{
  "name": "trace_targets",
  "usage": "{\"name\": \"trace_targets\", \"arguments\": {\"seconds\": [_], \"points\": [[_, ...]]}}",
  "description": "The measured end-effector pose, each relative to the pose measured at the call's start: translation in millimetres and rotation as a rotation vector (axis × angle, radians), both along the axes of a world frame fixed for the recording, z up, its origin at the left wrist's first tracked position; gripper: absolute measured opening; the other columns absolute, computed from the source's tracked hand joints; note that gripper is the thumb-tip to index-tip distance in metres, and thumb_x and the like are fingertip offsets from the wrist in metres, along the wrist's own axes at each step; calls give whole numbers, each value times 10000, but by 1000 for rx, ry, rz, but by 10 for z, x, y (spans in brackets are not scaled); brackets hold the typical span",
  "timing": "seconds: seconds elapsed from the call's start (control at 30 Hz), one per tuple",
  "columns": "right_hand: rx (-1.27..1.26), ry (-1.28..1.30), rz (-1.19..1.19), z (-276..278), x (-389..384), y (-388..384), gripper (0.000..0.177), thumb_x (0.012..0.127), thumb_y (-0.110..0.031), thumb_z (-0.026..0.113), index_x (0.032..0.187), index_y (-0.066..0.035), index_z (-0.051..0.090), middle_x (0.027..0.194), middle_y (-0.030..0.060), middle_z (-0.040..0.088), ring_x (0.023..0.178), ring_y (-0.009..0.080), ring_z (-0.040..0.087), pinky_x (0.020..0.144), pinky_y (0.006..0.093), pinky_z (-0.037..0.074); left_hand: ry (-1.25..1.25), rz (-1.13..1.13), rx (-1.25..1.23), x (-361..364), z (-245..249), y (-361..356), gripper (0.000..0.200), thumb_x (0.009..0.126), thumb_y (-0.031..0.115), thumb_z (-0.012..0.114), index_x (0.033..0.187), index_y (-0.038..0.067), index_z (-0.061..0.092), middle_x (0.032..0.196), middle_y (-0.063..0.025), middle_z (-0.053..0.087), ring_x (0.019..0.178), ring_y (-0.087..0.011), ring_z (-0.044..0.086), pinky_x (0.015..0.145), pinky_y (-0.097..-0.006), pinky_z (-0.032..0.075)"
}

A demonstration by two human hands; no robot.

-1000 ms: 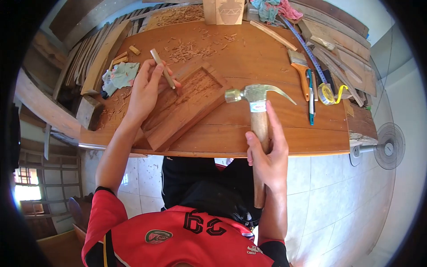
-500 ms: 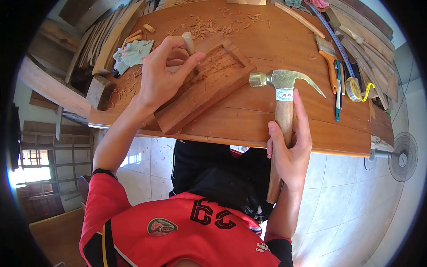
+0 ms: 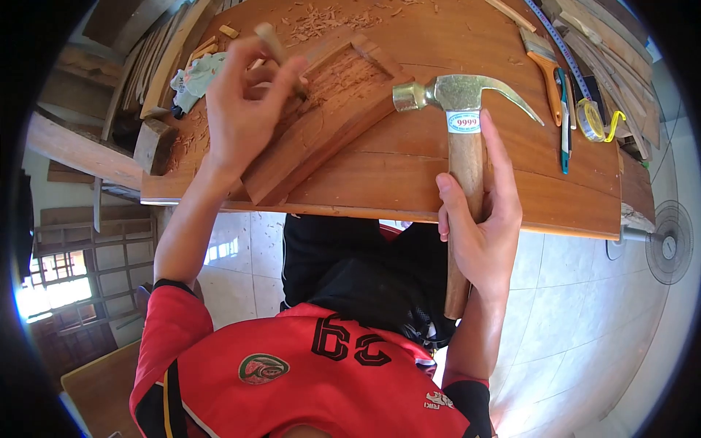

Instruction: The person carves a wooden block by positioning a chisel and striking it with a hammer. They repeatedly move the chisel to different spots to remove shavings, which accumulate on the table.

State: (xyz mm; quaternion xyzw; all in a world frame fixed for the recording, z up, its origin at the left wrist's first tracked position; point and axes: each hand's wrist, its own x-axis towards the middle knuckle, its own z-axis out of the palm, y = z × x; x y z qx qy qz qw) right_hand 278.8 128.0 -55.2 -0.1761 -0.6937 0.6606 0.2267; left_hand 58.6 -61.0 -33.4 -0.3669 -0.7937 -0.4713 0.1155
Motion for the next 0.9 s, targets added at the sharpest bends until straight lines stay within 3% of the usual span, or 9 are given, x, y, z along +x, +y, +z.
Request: {"name": "trace_targets", "arguments": {"seconds": [0.1, 0.2, 0.3, 0.4, 0.5, 0.6, 0.7, 0.9], "points": [[-16, 9, 15, -33, -23, 5, 691, 968, 59, 617, 1598, -95, 377, 990, 60, 657, 548, 41, 501, 457, 212, 418, -352, -73, 227, -152, 33, -24, 283, 992, 165, 718, 1122, -16, 544, 990, -140, 680, 863, -214, 767, 674, -308, 653], [-25, 7, 34, -11, -26, 24, 688, 973, 52, 610, 1601, -100, 372, 855, 25, 621, 536, 42, 495, 454, 212, 416, -442, -179, 297, -184, 8, -49, 304, 1034, 129, 650, 1201, -28, 450, 1126, -164, 640, 930, -280, 764, 779, -326, 656], [-45, -5, 17, 6, -33, 24, 693, 976, 47, 607, 1607, -104, 361, 788, 8, 591, 526, 42, 495, 453, 210, 415, -364, -177, 339, -218, 22, -72, 295, 1034, 127, 649, 1203, -17, 455, 1115, -156, 642, 922, -267, 762, 800, -332, 656], [-45, 0, 36, -8, -33, 44, 694, 977, 47, 606, 1608, -101, 357, 807, 18, 604, 525, 44, 502, 451, 209, 417, -270, -109, 233, -164, 37, -39, 300, 1037, 138, 648, 1206, -24, 461, 1131, -162, 643, 912, -276, 764, 796, -342, 653], [-39, 2, 33, -22, -41, 38, 694, 977, 47, 606, 1608, -98, 356, 808, 21, 609, 524, 43, 505, 450, 209, 417, -118, -88, 131, -113, 3, -11, 295, 1005, 131, 701, 1185, -6, 511, 1057, -144, 685, 885, -221, 768, 728, -312, 622], [-26, 0, 35, -23, -30, 33, 692, 977, 47, 606, 1607, -93, 356, 804, 21, 612, 524, 41, 504, 448, 208, 417, 350, -11, -141, -56, 57, -31, 287, 931, 109, 786, 1123, 31, 588, 949, -101, 715, 815, -167, 763, 655, -287, 576], [-21, 1, 33, -31, -19, 36, 696, 974, 47, 612, 1607, -92, 356, 795, 19, 609, 525, 40, 503, 450, 208, 418, 624, -104, -102, -54, 26, 46, 296, 857, 96, 845, 1064, 67, 635, 877, -63, 716, 756, -146, 745, 619, -275, 553], [-8, -7, 43, -43, 4, 49, 701, 970, 42, 626, 1605, -93, 361, 776, 12, 602, 522, 40, 496, 453, 209, 411, 599, -87, -134, 21, -27, 95, 304, 849, 111, 855, 1058, 54, 641, 890, -77, 710, 745, -178, 737, 644, -297, 575]]}}
